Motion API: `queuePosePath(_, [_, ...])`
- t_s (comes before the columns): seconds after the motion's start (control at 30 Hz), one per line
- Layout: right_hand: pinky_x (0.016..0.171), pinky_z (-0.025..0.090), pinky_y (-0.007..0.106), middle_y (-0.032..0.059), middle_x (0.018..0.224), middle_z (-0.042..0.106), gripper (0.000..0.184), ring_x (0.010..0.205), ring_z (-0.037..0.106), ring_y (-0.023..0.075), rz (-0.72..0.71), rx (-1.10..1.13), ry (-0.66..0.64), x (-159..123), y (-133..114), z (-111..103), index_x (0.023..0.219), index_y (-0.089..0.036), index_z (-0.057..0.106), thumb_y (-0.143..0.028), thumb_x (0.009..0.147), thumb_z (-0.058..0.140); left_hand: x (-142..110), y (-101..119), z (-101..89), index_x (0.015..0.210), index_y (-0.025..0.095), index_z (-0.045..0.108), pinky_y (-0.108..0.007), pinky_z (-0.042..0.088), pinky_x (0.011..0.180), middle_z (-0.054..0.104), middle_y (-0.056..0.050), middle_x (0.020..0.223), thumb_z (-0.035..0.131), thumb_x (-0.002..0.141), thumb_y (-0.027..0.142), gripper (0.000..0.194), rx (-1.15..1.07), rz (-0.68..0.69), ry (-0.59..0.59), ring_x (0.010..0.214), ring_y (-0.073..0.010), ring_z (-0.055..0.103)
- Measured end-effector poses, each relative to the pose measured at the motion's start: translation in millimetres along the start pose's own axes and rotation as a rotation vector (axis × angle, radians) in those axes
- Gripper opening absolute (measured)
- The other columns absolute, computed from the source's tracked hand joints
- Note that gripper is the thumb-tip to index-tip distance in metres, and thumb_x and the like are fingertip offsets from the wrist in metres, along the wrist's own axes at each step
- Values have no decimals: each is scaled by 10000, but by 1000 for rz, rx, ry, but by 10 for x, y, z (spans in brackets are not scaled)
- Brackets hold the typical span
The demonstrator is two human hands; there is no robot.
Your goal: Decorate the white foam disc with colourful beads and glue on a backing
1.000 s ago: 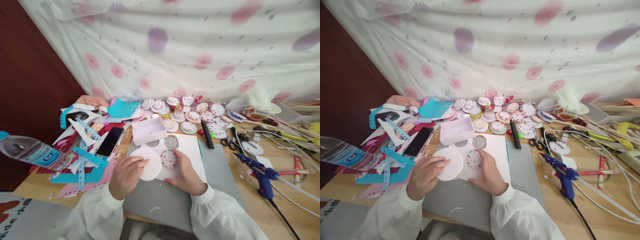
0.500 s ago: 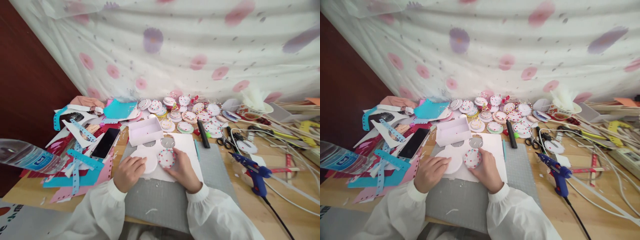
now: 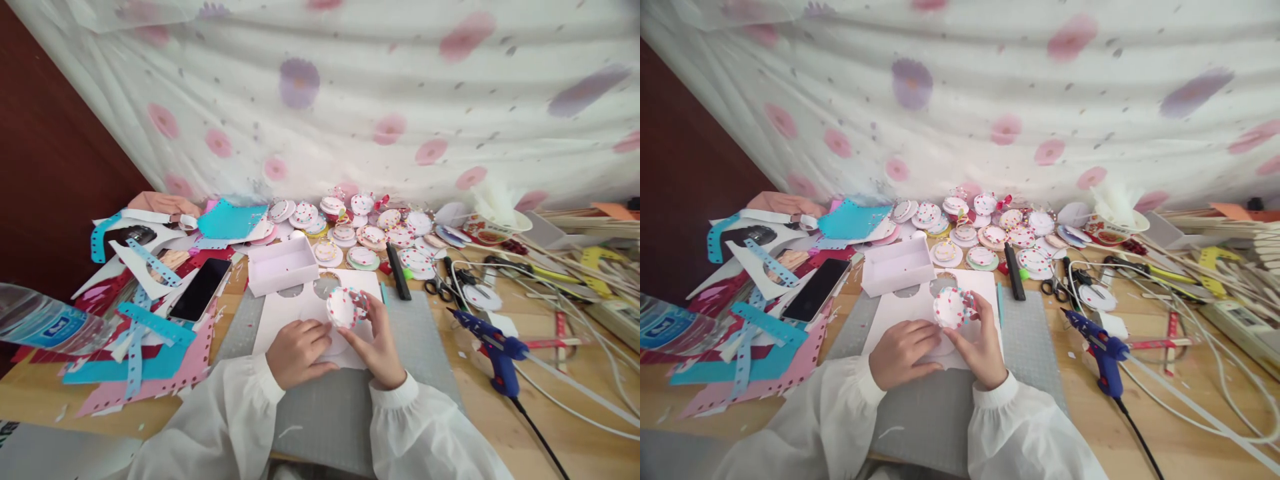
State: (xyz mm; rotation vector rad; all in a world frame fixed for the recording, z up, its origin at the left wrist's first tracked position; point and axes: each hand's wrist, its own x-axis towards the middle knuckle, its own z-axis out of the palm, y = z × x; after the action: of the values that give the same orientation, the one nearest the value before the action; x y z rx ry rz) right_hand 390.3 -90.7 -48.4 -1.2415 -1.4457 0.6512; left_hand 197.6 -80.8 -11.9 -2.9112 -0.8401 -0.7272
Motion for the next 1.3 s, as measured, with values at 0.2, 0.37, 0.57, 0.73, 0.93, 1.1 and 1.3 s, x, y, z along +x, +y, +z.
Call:
queuePosePath(0.2, [964, 424, 481, 146, 1280, 489, 760, 1183, 483, 301, -93, -263, -259, -18, -5, 7, 1343, -204, 316, -379, 716, 708, -189, -334, -343, 977, 199, 633, -370, 476, 903, 695, -57, 1038, 547, 849, 156, 160, -19, -295, 254, 982, -191, 615])
queuePosePath(0.37, [953, 422, 480, 143, 1259, 508, 713, 1163, 491, 310, -147, -405, -328, -25, -13, 9, 1333, -199, 312, -381, 741, 666, -147, -806, -468, 1131, 176, 594, -473, 425, 973, 645, -109, 1153, 599, 813, 255, 328, 188, -441, 190, 1100, -271, 565])
queuePosePath(0.57, [946, 428, 475, 142, 1256, 509, 728, 1158, 495, 313, -146, -427, -324, -19, -12, 24, 1338, -197, 304, -400, 741, 666, -98, -791, -364, 925, 179, 619, -455, 402, 975, 713, -17, 779, 469, 865, 106, 178, 242, -325, 128, 713, -166, 648])
queuePosePath(0.73, [944, 433, 471, 133, 1263, 514, 710, 1161, 493, 308, -155, -435, -336, -8, -26, 22, 1336, -207, 303, -391, 751, 660, -168, -532, -334, 900, 171, 596, -426, 417, 945, 674, 1, 706, 450, 885, 80, 172, 282, -303, 121, 668, -145, 623])
queuePosePath(0.93, [961, 416, 491, 145, 1289, 487, 730, 1189, 469, 327, -179, -429, -349, -17, -76, 16, 1354, -206, 297, -388, 741, 650, -207, -340, -293, 769, 176, 588, -450, 381, 1015, 607, 7, 647, 421, 883, 52, 237, 306, -290, 76, 639, -133, 584])
queuePosePath(1.1, [1039, 321, 523, 160, 1432, 340, 766, 1303, 341, 348, -260, -318, -353, 93, -225, -12, 1398, -177, 261, -464, 764, 583, -256, -325, -267, 793, 169, 615, -453, 370, 1031, 634, -10, 701, 414, 876, 34, 256, 280, -281, 67, 703, -139, 609])
queuePosePath(1.3, [1009, 341, 472, 98, 1452, 372, 535, 1285, 382, 291, -258, -358, -426, 277, -234, 8, 1397, -234, 305, -392, 899, 421, -154, -437, -401, 738, 172, 627, -442, 411, 963, 647, -4, 658, 460, 912, 173, 241, 231, -265, -15, 657, -144, 614])
